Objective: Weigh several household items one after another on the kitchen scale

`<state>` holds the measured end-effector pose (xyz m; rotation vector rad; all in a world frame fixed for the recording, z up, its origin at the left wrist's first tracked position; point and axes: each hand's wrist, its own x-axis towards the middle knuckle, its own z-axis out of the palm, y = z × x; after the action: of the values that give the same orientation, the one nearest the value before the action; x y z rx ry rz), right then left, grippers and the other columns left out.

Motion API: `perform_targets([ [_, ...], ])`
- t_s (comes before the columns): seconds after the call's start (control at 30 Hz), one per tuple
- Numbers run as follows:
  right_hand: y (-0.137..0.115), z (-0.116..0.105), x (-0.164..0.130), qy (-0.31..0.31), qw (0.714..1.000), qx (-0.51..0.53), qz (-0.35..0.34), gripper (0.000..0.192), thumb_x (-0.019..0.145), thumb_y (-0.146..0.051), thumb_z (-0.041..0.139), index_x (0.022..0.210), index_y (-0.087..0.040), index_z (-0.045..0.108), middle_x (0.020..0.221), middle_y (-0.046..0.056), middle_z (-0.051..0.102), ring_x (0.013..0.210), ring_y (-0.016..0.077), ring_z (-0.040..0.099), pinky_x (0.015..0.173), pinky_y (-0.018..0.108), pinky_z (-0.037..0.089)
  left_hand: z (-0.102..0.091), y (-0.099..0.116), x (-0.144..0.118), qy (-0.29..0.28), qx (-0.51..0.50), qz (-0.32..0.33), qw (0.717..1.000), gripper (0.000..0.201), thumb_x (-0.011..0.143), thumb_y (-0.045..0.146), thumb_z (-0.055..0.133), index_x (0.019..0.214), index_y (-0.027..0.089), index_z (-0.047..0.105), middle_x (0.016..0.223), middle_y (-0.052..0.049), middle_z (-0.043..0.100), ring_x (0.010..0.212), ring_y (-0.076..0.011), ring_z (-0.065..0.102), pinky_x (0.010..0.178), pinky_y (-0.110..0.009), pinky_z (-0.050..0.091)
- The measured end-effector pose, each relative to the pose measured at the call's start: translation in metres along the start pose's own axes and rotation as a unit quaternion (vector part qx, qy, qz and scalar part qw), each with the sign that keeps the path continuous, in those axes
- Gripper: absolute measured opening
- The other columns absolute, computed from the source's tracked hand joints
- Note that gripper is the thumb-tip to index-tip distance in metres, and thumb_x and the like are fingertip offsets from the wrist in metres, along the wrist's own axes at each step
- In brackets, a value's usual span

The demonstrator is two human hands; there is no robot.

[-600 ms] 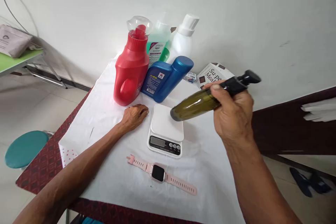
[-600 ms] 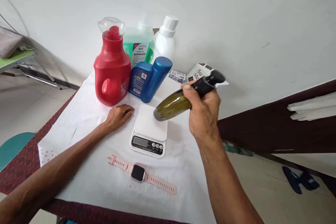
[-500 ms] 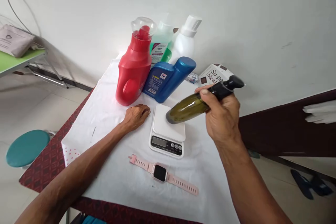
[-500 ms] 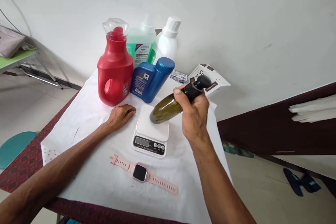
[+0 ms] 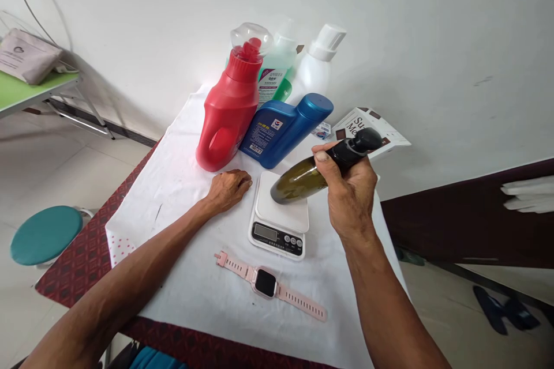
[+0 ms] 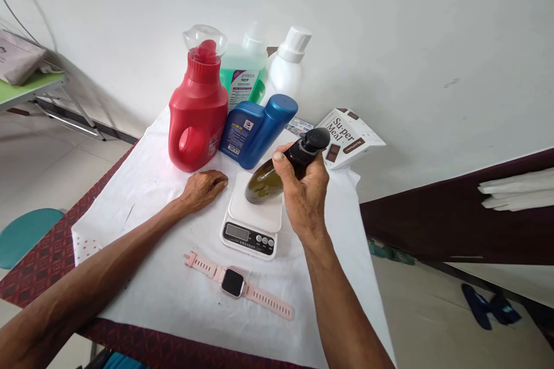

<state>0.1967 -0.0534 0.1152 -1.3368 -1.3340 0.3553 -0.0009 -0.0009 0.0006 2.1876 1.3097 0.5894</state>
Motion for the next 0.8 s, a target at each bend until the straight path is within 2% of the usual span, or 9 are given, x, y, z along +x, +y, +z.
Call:
perform_targets([
  [0.13,0.002,-0.007,-0.002,-0.002,1.0,0.027,-0.008,0.04,0.09,-0.062,0.066,0.112,-0.029,0.068,0.113,0.005,0.071,0.109,0.026,0.064,0.1,0.05,0.049,0.0,-0.001,0.0,0.0,0.005,0.003,1.0,0.028,0.101,0.027,0.05,0.111,0.021,0.075,0.113,-0.005,0.079,0.1,-0.0236,0.073,0.08,-0.031,0.052],
  [0.23,0.015,-0.021,-0.013,0.054,0.996,0.073,0.004,0.05,0.093,-0.072,0.052,0.112,-0.028,0.066,0.114,0.005,0.07,0.116,0.027,0.064,0.104,0.051,0.046,0.001,-0.001,0.0,0.003,0.004,0.003,1.0,0.027,0.101,0.027,0.051,0.109,0.021,0.076,0.112,-0.006,0.079,0.1,-0.0234,0.073,0.079,-0.031,0.052],
  [0.3,0.031,-0.033,-0.028,0.12,0.987,0.093,0.05,0.056,0.094,-0.074,0.046,0.106,-0.024,0.066,0.105,0.006,0.07,0.111,0.0266,0.067,0.1,0.048,0.047,0.001,-0.002,0.0,0.005,0.003,0.004,1.0,0.027,0.101,0.027,0.051,0.109,0.021,0.076,0.111,-0.005,0.079,0.099,-0.0234,0.072,0.08,-0.031,0.052],
  [0.37,0.054,-0.044,-0.05,0.175,0.973,0.083,0.123,0.059,0.092,-0.078,0.045,0.091,-0.022,0.065,0.088,0.005,0.068,0.091,0.0246,0.068,0.087,0.043,0.051,0.002,-0.003,0.0,0.006,0.002,0.004,1.0,0.027,0.101,0.028,0.051,0.108,0.021,0.076,0.11,-0.005,0.079,0.099,-0.0236,0.072,0.08,-0.031,0.052],
  [0.43,0.076,-0.052,-0.074,0.164,0.964,0.072,0.197,0.06,0.088,-0.079,0.051,0.08,-0.021,0.063,0.074,0.003,0.064,0.069,0.0207,0.062,0.071,0.038,0.05,0.003,-0.003,0.0,0.007,0.001,0.005,1.0,0.027,0.1,0.028,0.052,0.108,0.021,0.076,0.11,-0.005,0.079,0.099,-0.0239,0.072,0.08,-0.031,0.052],
  [0.5,0.094,-0.054,-0.095,0.151,0.959,0.072,0.229,0.062,0.085,-0.081,0.054,0.075,-0.021,0.062,0.066,0.002,0.061,0.06,0.0195,0.059,0.061,0.036,0.048,0.003,-0.004,0.0,0.009,0.002,0.005,1.0,0.027,0.1,0.028,0.052,0.108,0.022,0.077,0.11,-0.005,0.079,0.1,-0.0242,0.072,0.081,-0.031,0.051],
  [0.6,0.107,-0.051,-0.112,0.148,0.958,0.061,0.238,0.063,0.085,-0.082,0.057,0.076,-0.02,0.063,0.066,0.002,0.062,0.06,0.0184,0.06,0.06,0.033,0.048,0.003,-0.004,0.0,0.01,0.005,0.006,1.0,0.027,0.1,0.028,0.052,0.108,0.022,0.077,0.111,-0.005,0.08,0.099,-0.0239,0.072,0.08,-0.031,0.051],
  [0.8,0.107,-0.048,-0.115,0.137,0.963,0.036,0.231,0.055,0.094,-0.071,0.054,0.078,-0.02,0.065,0.07,0.003,0.065,0.063,0.0175,0.061,0.062,0.032,0.046,0.003,-0.004,0.001,0.011,0.007,0.006,1.0,0.027,0.099,0.027,0.051,0.107,0.023,0.077,0.111,-0.004,0.08,0.097,-0.023,0.073,0.078,-0.03,0.05],
])
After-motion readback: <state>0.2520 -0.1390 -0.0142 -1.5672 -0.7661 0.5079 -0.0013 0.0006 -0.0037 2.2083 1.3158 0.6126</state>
